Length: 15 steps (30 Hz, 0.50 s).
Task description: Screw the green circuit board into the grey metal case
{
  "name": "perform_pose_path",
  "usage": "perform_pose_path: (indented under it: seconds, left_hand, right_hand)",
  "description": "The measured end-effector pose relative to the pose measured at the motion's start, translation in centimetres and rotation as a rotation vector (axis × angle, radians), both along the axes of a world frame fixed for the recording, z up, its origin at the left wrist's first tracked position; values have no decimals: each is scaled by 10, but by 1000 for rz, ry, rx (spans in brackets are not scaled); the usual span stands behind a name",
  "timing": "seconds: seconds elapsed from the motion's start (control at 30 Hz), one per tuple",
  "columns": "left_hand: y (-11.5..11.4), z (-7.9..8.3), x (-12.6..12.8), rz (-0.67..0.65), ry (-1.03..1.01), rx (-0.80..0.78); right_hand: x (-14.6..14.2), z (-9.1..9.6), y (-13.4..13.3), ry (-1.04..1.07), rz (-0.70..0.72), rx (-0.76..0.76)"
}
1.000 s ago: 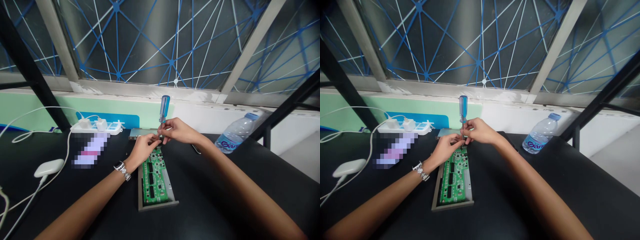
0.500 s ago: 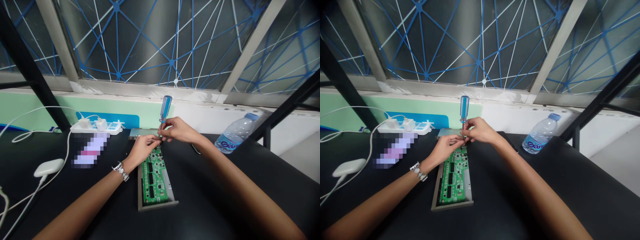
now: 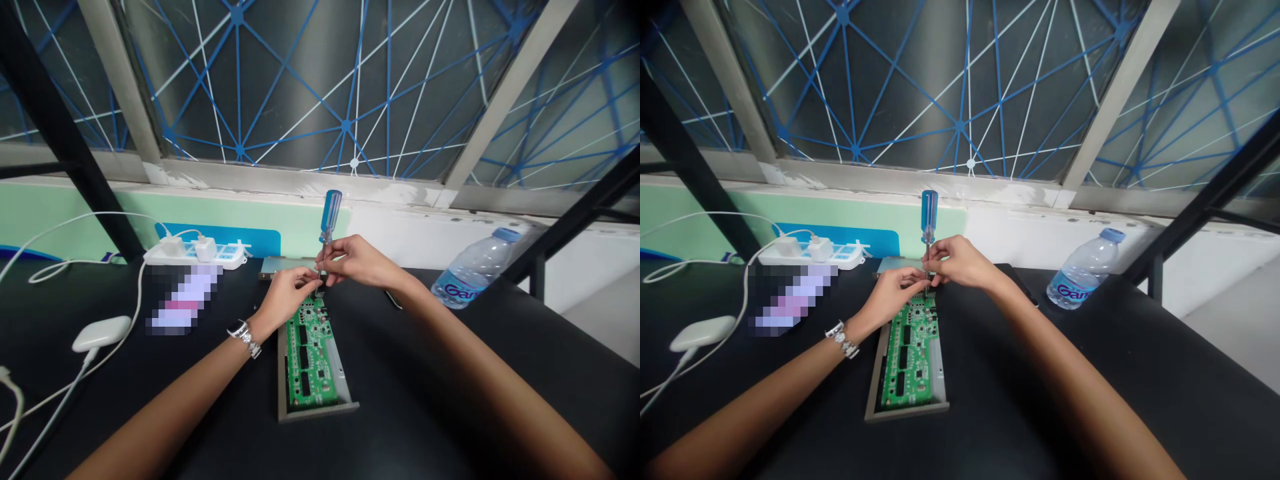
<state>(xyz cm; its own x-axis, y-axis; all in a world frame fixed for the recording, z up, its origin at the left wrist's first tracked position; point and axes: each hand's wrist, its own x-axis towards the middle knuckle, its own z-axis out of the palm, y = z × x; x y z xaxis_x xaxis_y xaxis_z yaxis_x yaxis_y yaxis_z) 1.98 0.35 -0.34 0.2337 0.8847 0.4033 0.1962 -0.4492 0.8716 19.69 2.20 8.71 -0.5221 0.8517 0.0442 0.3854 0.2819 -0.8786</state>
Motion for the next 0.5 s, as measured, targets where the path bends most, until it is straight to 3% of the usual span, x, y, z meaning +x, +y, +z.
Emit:
perform_pose_path:
  seconds: [0.3,0.5]
  left_hand:
    - [5,-5,3,-86,18,4]
    - [0,-1,3,-129,-20,-37]
  right_hand:
    - [-8,-5,-2,60,66,-30]
    - [-8,-5,-1,59,20,-36]
